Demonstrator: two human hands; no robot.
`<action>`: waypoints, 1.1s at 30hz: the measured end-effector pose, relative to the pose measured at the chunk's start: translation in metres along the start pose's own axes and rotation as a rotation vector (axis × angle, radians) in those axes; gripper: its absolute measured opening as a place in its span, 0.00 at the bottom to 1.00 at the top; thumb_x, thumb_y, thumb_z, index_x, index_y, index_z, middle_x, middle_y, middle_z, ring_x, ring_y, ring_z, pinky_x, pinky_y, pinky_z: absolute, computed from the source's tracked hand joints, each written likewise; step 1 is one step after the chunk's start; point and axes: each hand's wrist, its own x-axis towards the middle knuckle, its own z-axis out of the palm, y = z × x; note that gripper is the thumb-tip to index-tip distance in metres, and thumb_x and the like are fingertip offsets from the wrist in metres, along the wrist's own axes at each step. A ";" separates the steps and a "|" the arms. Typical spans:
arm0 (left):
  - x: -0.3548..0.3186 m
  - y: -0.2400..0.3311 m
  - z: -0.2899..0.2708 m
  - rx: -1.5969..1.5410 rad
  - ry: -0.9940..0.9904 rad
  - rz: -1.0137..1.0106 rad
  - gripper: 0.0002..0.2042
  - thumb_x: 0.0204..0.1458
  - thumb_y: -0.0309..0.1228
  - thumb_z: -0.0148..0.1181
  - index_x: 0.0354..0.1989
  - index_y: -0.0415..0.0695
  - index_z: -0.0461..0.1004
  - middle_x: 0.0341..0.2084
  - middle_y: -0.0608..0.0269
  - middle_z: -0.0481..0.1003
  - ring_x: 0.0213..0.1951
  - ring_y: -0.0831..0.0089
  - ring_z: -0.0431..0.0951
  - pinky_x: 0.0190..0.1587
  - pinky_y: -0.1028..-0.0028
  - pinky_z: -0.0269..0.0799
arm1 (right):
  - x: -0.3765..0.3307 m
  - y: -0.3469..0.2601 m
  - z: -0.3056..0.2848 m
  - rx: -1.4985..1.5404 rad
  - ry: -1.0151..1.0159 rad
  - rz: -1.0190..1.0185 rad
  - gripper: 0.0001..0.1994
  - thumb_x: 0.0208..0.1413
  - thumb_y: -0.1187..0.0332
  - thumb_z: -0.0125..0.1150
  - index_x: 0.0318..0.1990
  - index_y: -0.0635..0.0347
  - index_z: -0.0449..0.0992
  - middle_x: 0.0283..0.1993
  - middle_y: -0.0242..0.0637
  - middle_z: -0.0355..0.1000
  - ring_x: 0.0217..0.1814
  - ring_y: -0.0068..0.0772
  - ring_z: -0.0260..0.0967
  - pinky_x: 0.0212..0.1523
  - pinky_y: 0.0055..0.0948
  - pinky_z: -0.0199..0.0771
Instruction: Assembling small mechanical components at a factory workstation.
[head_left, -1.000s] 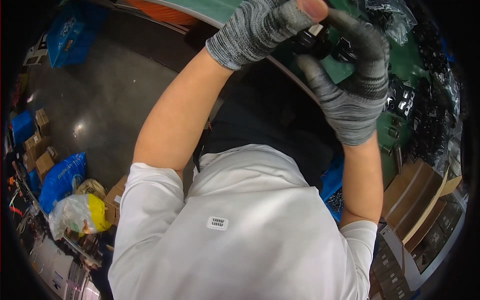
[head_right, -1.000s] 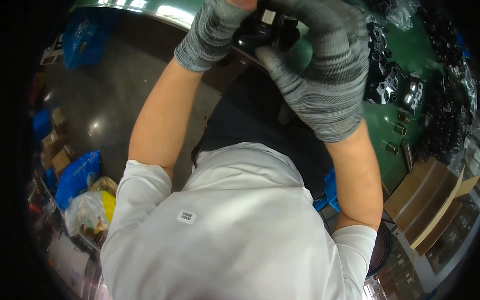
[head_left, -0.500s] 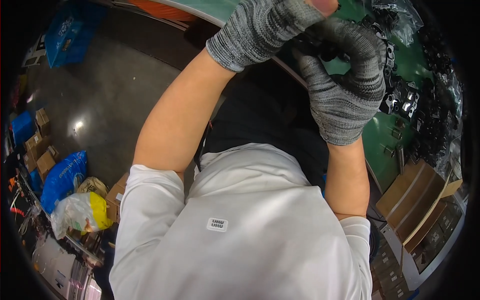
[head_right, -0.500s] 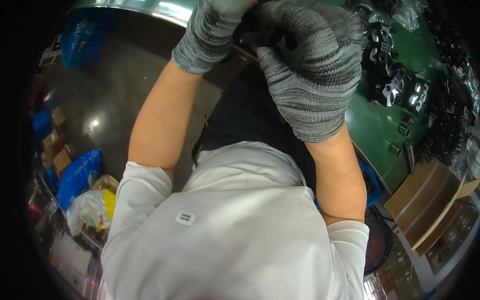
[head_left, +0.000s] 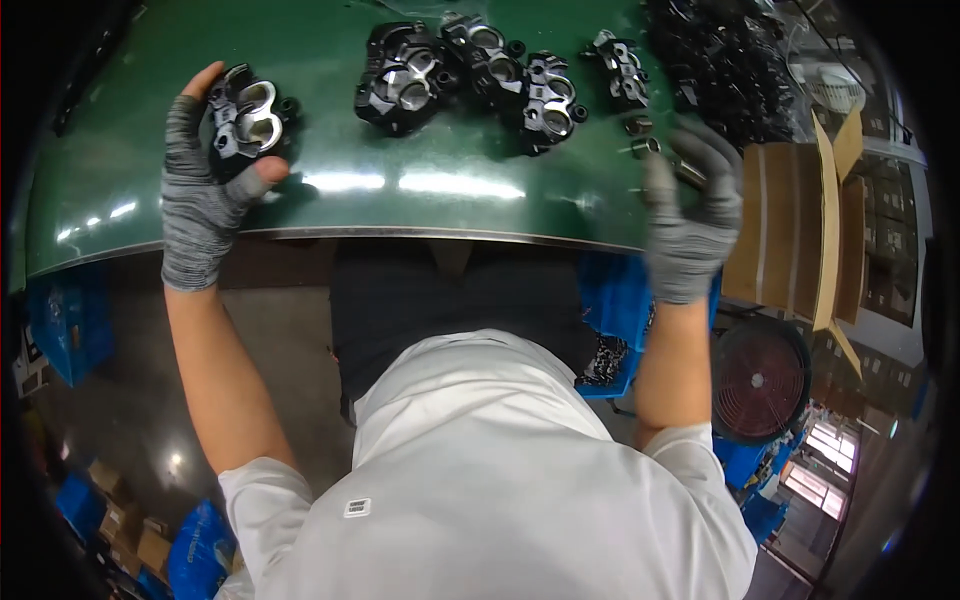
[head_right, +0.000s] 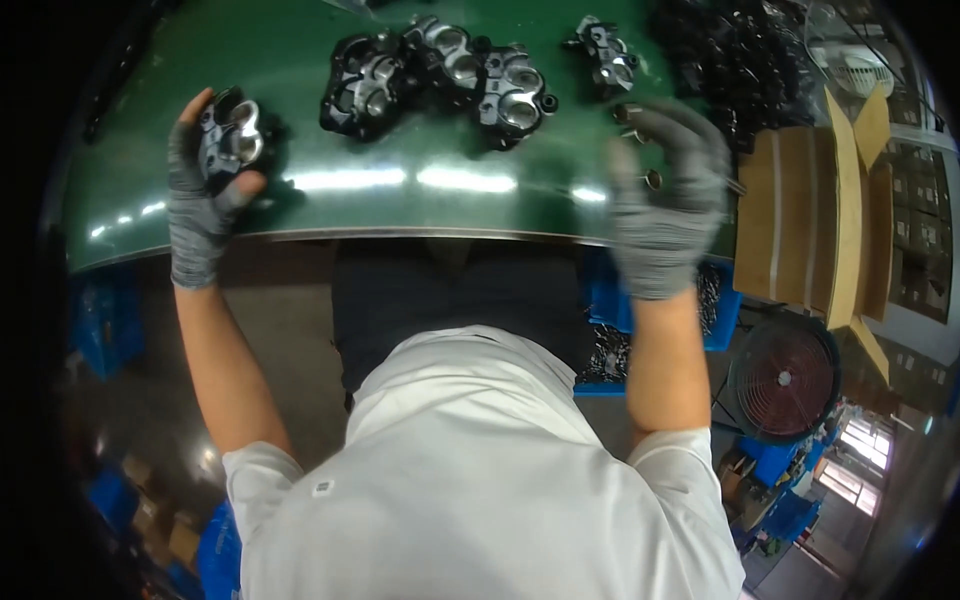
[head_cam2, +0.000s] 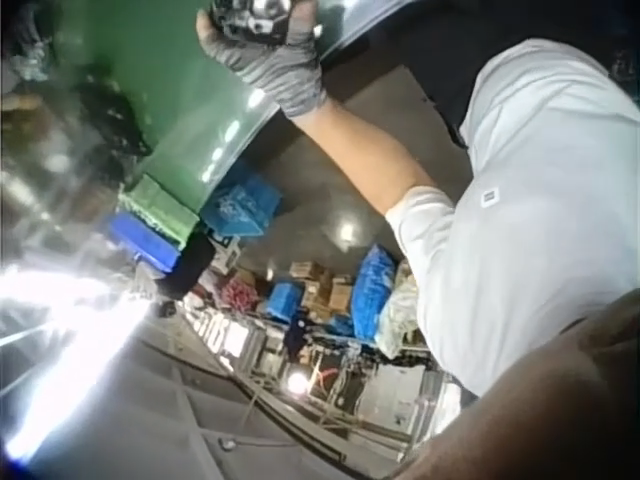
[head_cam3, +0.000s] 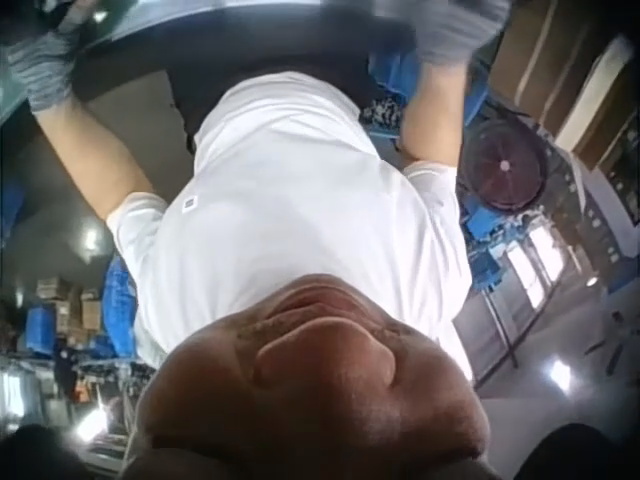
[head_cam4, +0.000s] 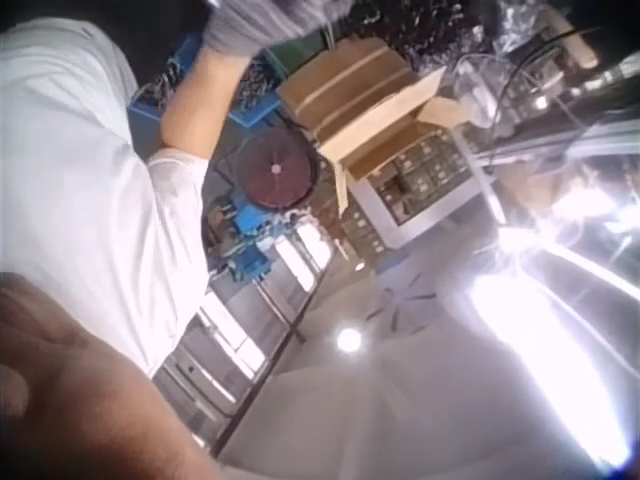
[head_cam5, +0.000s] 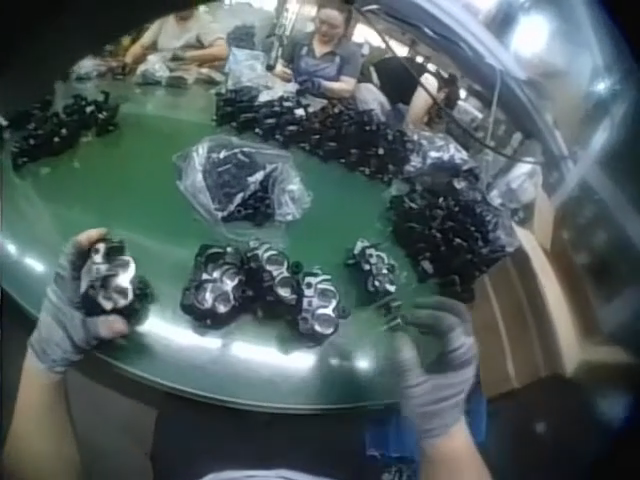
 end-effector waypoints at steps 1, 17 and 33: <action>-0.001 0.002 0.010 0.163 0.027 0.108 0.46 0.40 0.54 0.79 0.66 0.43 0.68 0.55 0.55 0.75 0.57 0.62 0.76 0.60 0.64 0.74 | -0.006 0.028 -0.029 -0.161 -0.028 0.048 0.11 0.57 0.72 0.70 0.47 0.59 0.79 0.56 0.38 0.73 0.54 0.34 0.75 0.56 0.31 0.77; 0.047 0.029 0.091 0.203 -0.371 0.117 0.57 0.41 0.30 0.77 0.77 0.40 0.43 0.68 0.40 0.61 0.68 0.48 0.66 0.72 0.63 0.59 | -0.061 0.117 -0.044 -0.140 -0.191 0.282 0.18 0.60 0.77 0.67 0.57 0.63 0.74 0.52 0.39 0.77 0.54 0.31 0.75 0.58 0.31 0.75; 0.017 0.027 0.074 0.198 -0.355 0.132 0.48 0.34 0.36 0.83 0.69 0.47 0.65 0.60 0.55 0.72 0.62 0.54 0.72 0.68 0.61 0.69 | -0.017 0.069 -0.039 -0.427 -0.555 0.245 0.12 0.60 0.71 0.69 0.48 0.63 0.78 0.46 0.37 0.78 0.44 0.28 0.74 0.51 0.29 0.75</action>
